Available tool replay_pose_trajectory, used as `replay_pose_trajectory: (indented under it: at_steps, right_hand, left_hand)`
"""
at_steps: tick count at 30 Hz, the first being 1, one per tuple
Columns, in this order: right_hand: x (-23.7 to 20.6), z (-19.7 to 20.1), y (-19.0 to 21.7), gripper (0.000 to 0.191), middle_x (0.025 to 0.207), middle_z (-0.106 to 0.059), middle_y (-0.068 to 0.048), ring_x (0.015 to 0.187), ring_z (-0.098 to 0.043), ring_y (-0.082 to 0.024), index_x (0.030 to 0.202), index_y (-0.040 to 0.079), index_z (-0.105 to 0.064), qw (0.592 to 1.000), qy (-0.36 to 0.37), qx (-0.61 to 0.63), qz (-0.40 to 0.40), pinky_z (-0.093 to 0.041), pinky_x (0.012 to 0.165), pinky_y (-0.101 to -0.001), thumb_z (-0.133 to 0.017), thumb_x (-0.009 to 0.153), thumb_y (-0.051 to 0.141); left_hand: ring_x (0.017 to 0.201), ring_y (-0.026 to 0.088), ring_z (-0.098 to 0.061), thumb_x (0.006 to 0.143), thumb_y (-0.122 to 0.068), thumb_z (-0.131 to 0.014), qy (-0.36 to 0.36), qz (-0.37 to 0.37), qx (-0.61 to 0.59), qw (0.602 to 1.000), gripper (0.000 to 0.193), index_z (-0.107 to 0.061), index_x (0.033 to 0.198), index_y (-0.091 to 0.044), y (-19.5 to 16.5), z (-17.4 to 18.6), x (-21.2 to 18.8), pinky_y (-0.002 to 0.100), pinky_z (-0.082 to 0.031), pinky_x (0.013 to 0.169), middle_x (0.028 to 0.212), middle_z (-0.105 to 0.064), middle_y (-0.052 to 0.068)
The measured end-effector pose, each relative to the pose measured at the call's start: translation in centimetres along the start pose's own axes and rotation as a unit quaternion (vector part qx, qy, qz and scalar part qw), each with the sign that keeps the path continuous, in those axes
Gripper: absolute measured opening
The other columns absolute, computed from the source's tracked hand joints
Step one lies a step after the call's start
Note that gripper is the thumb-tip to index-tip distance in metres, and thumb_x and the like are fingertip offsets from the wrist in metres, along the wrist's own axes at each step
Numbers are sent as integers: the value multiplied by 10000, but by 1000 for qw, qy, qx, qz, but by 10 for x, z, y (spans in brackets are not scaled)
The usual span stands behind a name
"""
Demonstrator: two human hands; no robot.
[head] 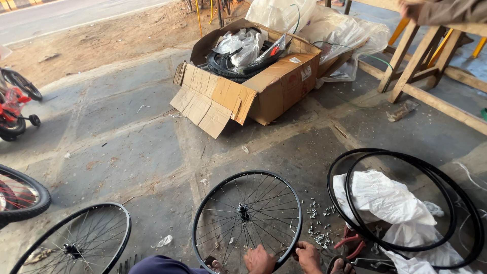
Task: The person sits on the floor and repeatedly inserts and tightens spokes into a bicycle wheel rim. They rotate the wheel to access different sections and use their hands to secure the spokes.
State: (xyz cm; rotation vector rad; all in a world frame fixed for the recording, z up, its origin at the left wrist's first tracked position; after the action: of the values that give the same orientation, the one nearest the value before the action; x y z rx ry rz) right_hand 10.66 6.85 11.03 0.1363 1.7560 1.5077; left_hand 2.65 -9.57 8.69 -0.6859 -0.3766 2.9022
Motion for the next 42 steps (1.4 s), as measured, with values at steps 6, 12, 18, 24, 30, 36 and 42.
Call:
replay_pose_trajectory:
  at_steps: [6,12,18,24,30,36,42]
  right_hand:
    - [-3,-4,8,160,805,-750,-120,667,-706,-206,1005,-50,-730,1000,-18,6,-23,-579,610,-348,-617,932,36]
    - [-10,-1,23,150,807,-733,-113,620,-689,-208,1021,-40,-678,994,-60,94,11,-567,560,-356,-662,915,65]
    - [-8,9,23,179,722,-731,-77,602,-661,-183,897,30,-714,996,-51,70,22,-528,555,-361,-713,923,207]
    - [-9,17,-27,182,802,-700,-61,653,-621,-141,972,-14,-743,999,-22,-16,-17,-498,598,-303,-779,914,155]
    - [-17,7,-53,169,896,-730,-73,766,-714,-161,1070,-1,-741,997,39,39,-55,-608,709,-279,-694,910,-31]
    - [-20,-10,-54,176,966,-753,-89,824,-737,-165,1048,-30,-736,999,10,16,-48,-633,768,-279,-703,879,-69]
    - [-10,-22,-57,194,929,-721,-72,782,-681,-123,1016,-29,-726,999,16,-40,20,-578,725,-231,-790,841,-81]
  left_hand:
    - [1130,374,-650,896,-339,-677,65,-17,-77,995,406,-609,1135,-18,5,5,3,457,-519,965,1178,-675,213]
    - [805,299,-706,864,-176,-715,246,-16,-348,905,251,-587,1013,-21,-2,10,-1,398,-522,666,882,-725,199]
    - [773,218,-631,900,-214,-697,170,-100,-379,904,232,-585,1005,-40,-24,14,6,413,-536,657,853,-660,123]
    - [894,330,-691,873,-369,-770,111,-85,-334,932,446,-630,1019,29,-24,-26,35,469,-542,797,991,-720,245]
    - [999,324,-711,816,-197,-778,145,-12,-433,889,306,-658,1050,-40,-14,-51,39,420,-547,846,1043,-741,187]
    - [1036,324,-707,849,-230,-757,176,37,-426,887,286,-668,1071,-74,1,-53,38,431,-546,872,1070,-742,162]
    - [1129,371,-667,867,-249,-754,176,6,-389,904,347,-637,1144,-76,7,-66,44,449,-520,933,1156,-718,188]
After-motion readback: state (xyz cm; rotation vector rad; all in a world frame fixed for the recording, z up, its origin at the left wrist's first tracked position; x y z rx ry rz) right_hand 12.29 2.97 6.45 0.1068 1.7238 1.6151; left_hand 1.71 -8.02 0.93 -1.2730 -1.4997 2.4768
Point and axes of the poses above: each hand's wrist, its own x-axis towards the middle knuckle, its own z-axis out of the back of the hand, y = z × x, the point moved 3 cm from there along x, towards the middle knuckle
